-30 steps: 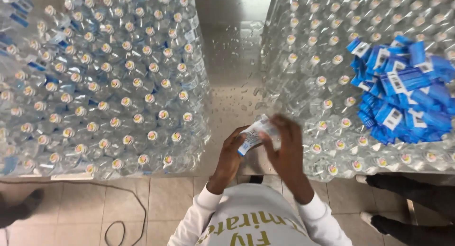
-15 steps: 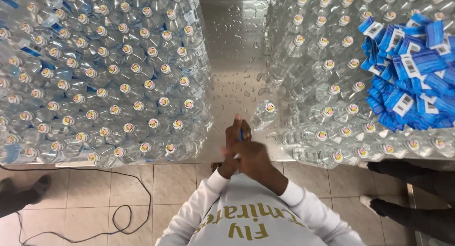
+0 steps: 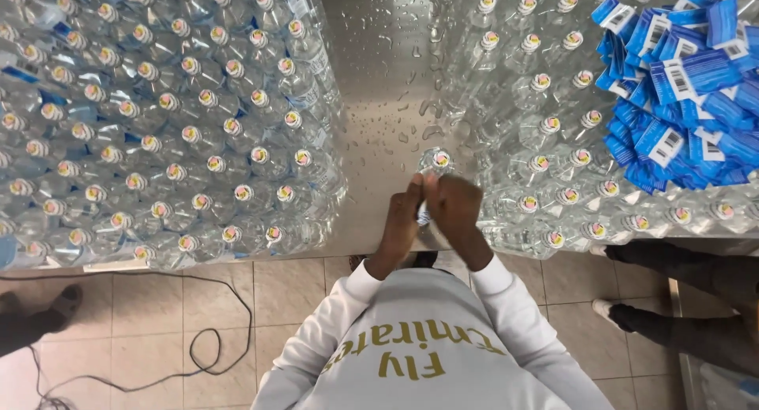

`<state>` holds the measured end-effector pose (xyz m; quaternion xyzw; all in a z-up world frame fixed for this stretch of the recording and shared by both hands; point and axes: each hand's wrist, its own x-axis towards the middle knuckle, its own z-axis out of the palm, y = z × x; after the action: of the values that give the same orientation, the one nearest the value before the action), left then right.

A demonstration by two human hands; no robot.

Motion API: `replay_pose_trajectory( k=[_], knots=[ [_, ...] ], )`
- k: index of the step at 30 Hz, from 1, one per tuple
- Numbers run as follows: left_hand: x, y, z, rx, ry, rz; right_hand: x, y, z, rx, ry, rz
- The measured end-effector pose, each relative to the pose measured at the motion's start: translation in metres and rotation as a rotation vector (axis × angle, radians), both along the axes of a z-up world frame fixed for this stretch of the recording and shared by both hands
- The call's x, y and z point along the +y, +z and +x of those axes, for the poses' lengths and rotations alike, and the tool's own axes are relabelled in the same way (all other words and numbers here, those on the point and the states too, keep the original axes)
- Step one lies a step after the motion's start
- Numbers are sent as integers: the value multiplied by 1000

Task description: Manually applying adhesive labels to plastic water bottles at a production workstation.

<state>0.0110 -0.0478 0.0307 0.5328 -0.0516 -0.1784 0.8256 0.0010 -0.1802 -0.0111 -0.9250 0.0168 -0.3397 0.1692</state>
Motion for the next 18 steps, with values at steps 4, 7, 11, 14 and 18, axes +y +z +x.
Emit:
replay_pose_trajectory(
  k=[4, 7, 11, 14, 18],
  knots=[
    [-1, -29, 15, 121, -63, 59, -6, 51, -2, -22, 45, 539],
    [18, -29, 21, 259, -55, -278, -14, 46, -5, -14, 69, 733],
    [50, -38, 20, 323, -87, -264, -8, -5, 1, 224, 165, 971],
    [60, -17, 15, 296, -34, -143, 1, -9, 10, 353, 61, 945],
    [75, -15, 13, 154, 66, 88, 5, -25, 5, 466, 11, 866]
  ],
)
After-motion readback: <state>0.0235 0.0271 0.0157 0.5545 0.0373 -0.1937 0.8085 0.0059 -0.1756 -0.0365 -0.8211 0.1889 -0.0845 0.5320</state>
